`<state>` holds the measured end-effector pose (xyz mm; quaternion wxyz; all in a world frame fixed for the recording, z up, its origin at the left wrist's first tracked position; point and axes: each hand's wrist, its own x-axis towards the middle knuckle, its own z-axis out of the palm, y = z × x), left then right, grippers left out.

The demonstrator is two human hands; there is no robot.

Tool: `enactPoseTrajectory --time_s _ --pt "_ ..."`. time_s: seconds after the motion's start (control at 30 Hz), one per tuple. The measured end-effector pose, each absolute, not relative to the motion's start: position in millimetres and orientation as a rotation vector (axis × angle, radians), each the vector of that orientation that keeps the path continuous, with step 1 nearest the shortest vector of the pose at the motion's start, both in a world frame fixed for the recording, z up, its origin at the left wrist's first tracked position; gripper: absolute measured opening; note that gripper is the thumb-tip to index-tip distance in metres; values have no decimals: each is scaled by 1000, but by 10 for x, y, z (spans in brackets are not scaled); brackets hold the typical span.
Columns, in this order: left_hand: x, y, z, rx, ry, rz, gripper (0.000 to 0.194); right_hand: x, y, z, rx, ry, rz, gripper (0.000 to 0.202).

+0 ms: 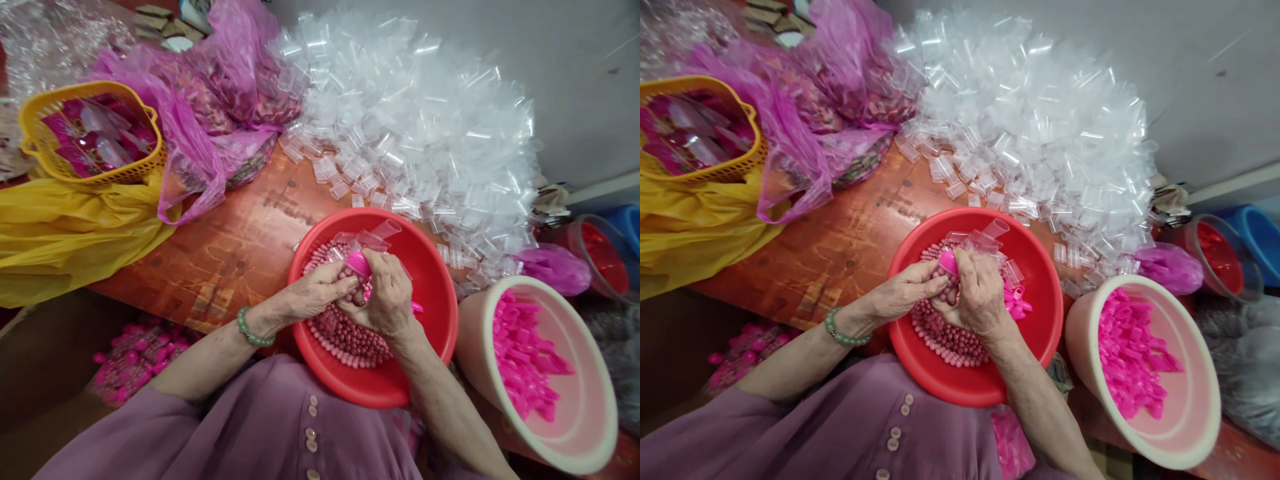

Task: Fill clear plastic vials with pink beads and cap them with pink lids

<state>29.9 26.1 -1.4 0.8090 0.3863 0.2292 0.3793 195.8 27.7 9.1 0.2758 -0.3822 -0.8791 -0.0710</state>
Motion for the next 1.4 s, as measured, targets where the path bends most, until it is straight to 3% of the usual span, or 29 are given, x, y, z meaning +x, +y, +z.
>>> enactPoseTrajectory --time_s 0.57,0.93,1.23,1.4 --pt "339 256 -32 777 468 813 46 1920 279 99 -983 -2391 -242 74" --pt "288 247 -52 682 380 726 43 1932 256 178 -959 -2389 -332 66" --pt "298 261 -19 637 418 752 42 1924 274 136 -946 -2373 -241 71" --pt "346 314 -8 447 563 749 52 1919 275 112 -941 -2426 -69 77"
